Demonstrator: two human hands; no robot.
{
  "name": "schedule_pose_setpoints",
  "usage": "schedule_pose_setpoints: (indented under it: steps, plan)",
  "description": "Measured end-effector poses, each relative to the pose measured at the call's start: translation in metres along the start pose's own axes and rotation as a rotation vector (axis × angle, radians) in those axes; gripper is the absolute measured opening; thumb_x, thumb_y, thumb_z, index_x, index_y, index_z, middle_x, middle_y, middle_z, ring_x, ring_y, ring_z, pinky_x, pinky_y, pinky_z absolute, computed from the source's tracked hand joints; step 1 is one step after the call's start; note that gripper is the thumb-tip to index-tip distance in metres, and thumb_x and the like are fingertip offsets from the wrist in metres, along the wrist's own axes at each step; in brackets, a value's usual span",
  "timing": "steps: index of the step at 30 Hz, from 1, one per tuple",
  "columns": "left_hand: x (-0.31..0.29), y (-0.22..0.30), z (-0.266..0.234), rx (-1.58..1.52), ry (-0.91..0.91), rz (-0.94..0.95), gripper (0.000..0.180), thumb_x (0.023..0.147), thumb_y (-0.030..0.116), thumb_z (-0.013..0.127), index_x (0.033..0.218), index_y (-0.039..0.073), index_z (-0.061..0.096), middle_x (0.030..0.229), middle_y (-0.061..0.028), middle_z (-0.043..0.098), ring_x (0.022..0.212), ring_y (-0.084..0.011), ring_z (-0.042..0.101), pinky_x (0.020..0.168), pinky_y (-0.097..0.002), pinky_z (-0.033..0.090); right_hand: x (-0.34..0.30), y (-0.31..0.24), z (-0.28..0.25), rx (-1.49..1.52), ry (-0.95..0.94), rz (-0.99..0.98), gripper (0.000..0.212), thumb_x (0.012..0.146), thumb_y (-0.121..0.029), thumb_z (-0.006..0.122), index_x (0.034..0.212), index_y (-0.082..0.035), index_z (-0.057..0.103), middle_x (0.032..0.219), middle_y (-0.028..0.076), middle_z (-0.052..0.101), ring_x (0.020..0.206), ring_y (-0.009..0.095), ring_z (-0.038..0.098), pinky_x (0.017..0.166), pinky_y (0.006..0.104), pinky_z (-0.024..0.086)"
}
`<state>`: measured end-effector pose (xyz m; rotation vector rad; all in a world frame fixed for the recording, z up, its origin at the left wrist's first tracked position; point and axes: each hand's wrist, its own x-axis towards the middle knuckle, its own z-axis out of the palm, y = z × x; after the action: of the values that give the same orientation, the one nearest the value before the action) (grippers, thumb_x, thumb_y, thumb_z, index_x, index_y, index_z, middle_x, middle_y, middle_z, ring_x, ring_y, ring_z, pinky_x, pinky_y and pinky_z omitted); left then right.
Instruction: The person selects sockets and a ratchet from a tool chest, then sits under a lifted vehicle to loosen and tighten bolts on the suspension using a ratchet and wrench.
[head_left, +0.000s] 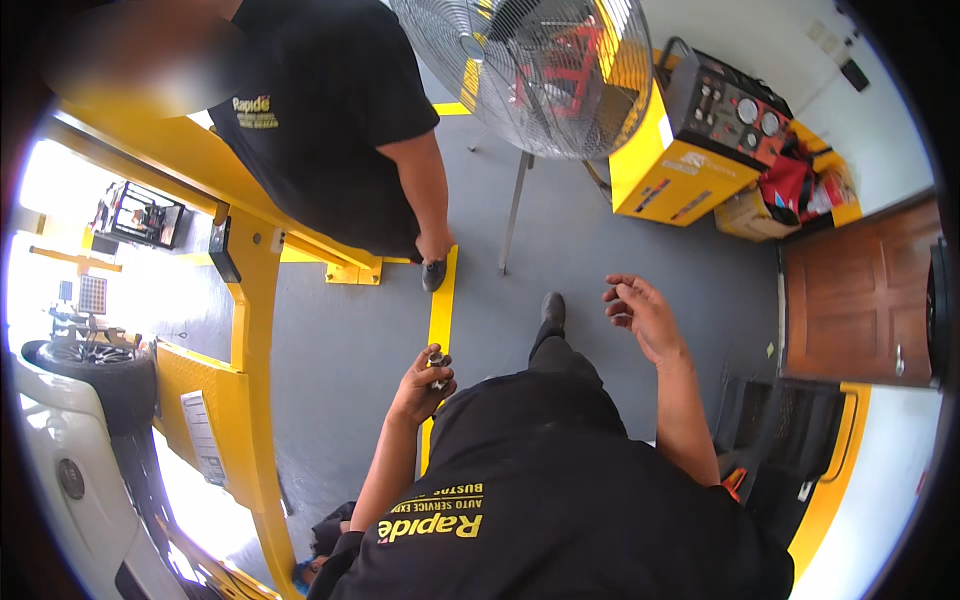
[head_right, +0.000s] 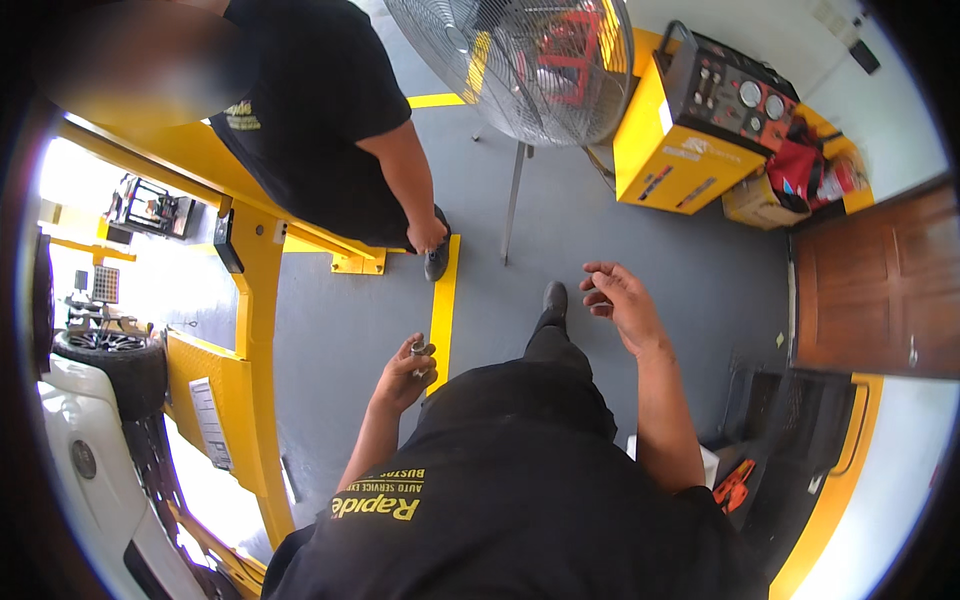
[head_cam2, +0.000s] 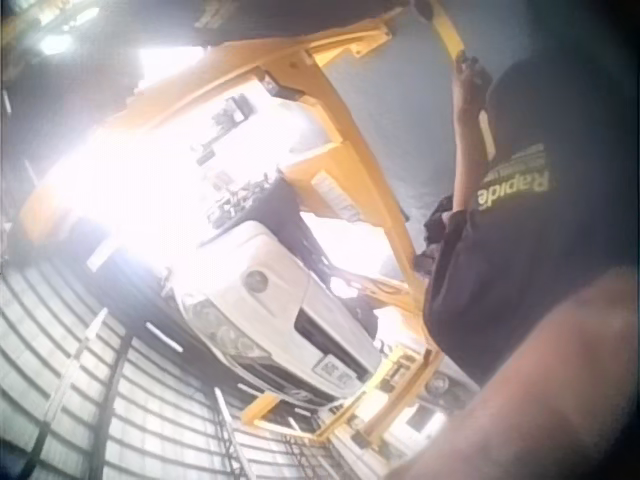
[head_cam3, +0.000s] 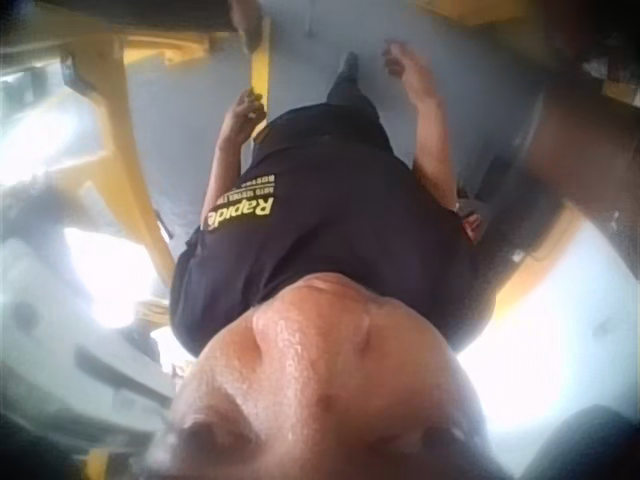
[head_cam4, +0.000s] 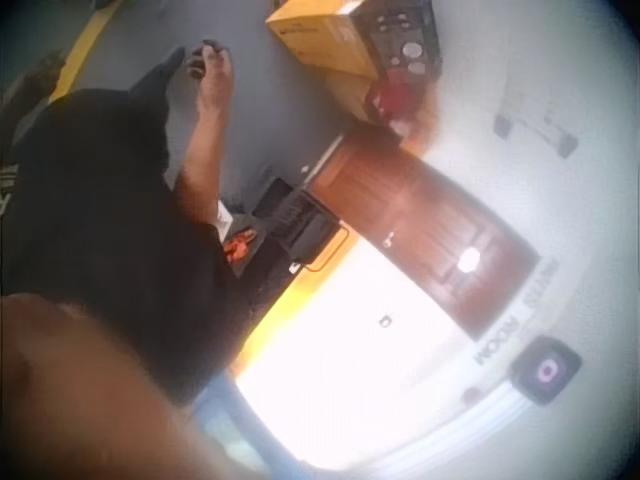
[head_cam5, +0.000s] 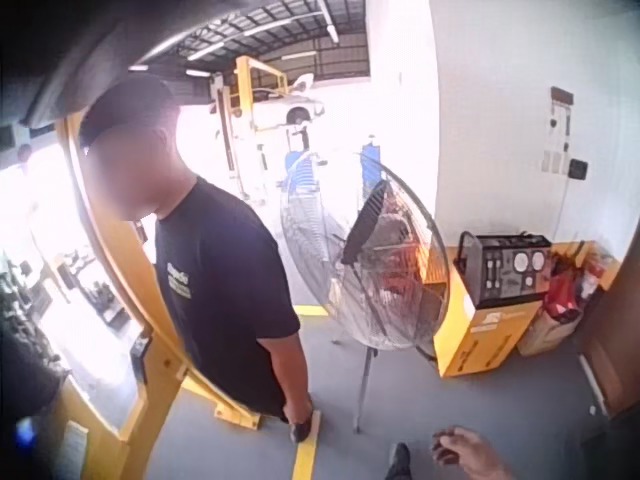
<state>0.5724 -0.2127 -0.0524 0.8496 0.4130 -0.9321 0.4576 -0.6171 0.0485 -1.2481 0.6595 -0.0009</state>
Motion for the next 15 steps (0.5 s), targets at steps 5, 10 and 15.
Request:
schedule_pose_setpoints:
  steps: [5,10,15]
  plan:
    - [0.062,0.011,0.039,-0.158,0.214,0.014,0.029,0.094,0.012,0.066,0.121,0.018,0.055,0.099,-0.0041,0.060,0.076,-0.0163,0.061,0.066,-0.0354,0.051,0.095,-0.063,-0.045,-0.111,-0.041,0.019,0.030,0.105,-0.031,0.061,0.126,-0.010,0.065,0.107,0.003,0.068,0.091,0.011,0.064,0.082,0.0279,0.051]
    - [0.114,0.025,0.094,-0.040,0.332,-0.051,0.013,0.100,0.026,0.065,0.109,0.019,0.058,0.093,-0.0016,0.060,0.072,-0.0155,0.062,0.064,-0.0352,0.054,0.176,-0.119,-0.103,-0.057,0.103,-0.064,0.033,0.106,-0.034,0.061,0.128,-0.010,0.064,0.105,0.002,0.066,0.089,0.011,0.062,0.081,0.0282,0.050]
    - [0.148,0.025,0.116,0.084,0.324,-0.009,0.013,0.102,0.024,0.063,0.111,0.015,0.060,0.096,-0.0019,0.059,0.070,-0.0151,0.062,0.059,-0.0336,0.056,0.228,-0.176,-0.082,0.037,0.274,-0.374,0.042,0.108,-0.039,0.055,0.140,-0.011,0.055,0.114,0.003,0.061,0.096,0.011,0.058,0.084,0.0290,0.047]
